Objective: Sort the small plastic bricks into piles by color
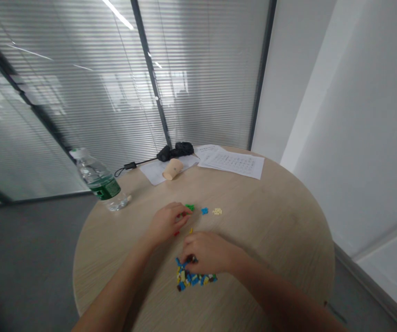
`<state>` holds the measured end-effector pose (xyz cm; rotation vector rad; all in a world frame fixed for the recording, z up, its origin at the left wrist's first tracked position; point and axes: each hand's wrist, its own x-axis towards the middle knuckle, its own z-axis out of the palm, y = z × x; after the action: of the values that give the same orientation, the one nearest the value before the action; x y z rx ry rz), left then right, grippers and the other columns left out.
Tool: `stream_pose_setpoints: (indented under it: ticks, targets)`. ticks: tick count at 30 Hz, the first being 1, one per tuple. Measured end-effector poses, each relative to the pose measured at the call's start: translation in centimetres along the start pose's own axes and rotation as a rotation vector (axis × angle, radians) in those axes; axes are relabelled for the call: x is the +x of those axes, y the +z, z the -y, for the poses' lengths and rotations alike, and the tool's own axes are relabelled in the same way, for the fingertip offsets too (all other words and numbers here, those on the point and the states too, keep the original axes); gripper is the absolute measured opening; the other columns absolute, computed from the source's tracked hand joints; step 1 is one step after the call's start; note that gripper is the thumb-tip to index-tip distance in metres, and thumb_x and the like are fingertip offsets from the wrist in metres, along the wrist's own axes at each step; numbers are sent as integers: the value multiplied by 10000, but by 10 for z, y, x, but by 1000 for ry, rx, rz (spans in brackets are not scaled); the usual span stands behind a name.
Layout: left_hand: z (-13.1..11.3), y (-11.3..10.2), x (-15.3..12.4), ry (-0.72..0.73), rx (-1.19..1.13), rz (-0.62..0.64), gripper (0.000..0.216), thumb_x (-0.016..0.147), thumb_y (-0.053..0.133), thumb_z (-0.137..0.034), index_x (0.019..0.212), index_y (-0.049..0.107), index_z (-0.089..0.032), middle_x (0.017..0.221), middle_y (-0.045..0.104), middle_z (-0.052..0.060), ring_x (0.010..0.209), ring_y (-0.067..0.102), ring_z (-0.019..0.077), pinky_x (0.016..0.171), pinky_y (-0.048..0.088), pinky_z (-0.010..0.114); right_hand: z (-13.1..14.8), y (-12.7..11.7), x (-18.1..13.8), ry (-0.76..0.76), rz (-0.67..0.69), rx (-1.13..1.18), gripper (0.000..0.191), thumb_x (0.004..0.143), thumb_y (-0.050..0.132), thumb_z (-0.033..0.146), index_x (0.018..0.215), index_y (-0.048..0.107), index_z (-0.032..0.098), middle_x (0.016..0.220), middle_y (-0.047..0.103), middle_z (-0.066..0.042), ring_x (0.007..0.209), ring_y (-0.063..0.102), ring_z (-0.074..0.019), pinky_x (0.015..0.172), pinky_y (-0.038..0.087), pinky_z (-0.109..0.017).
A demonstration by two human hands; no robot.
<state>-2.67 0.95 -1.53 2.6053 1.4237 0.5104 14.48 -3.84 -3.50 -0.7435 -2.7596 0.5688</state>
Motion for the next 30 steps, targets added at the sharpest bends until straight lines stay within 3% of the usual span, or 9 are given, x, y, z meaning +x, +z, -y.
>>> stream_pose_setpoints:
  ticks: [8, 12, 15, 17, 24, 30]
  targets:
    - [-3, -2, -1, -1, -8, 23, 198, 865, 490, -268, 918, 668, -200, 887, 658, 33, 791, 577, 152, 716, 434, 252, 2, -8, -2, 11, -72, 134, 175, 842, 553, 207, 920, 705, 174, 893, 691, -42, 849, 610, -143, 801, 444, -235]
    - [-3, -3, 0, -6, 4, 28, 188, 860, 498, -256, 909, 669, -195, 883, 659, 38, 797, 580, 154, 713, 431, 247, -15, -21, -5, 242, -288, 231, 118, 798, 597, 203, 869, 688, 177, 778, 688, -10, 666, 595, -118, 652, 453, -217]
    - [-3, -3, 1, -7, 10, 33, 187, 855, 495, -247, 906, 668, -199, 889, 660, 36, 802, 581, 156, 712, 427, 247, -39, -28, -7, 425, -513, 146, 116, 795, 600, 195, 874, 683, 177, 829, 696, -28, 695, 600, -129, 657, 454, -228]
    - [-3, -2, 0, -9, 12, 45, 187, 852, 491, -240, 906, 667, -204, 892, 662, 32, 796, 582, 155, 705, 425, 246, -52, -29, -6, 508, -588, 70, 139, 814, 580, 191, 906, 682, 173, 887, 703, -46, 755, 614, -140, 693, 457, -235]
    - [-5, -1, -1, 46, -23, 82, 178, 820, 488, -178, 863, 659, -199, 853, 657, 17, 791, 581, 147, 692, 418, 230, -65, -23, 8, 619, -486, -232, 173, 859, 535, 209, 928, 692, 189, 939, 699, -72, 881, 611, -183, 768, 429, -265]
    - [-8, -2, -1, 95, -33, 97, 172, 813, 498, -170, 851, 662, -208, 827, 650, 13, 793, 582, 149, 718, 423, 233, -69, -17, 14, 587, -410, -325, 187, 878, 513, 200, 954, 684, 201, 978, 690, -68, 952, 584, -202, 794, 417, -280]
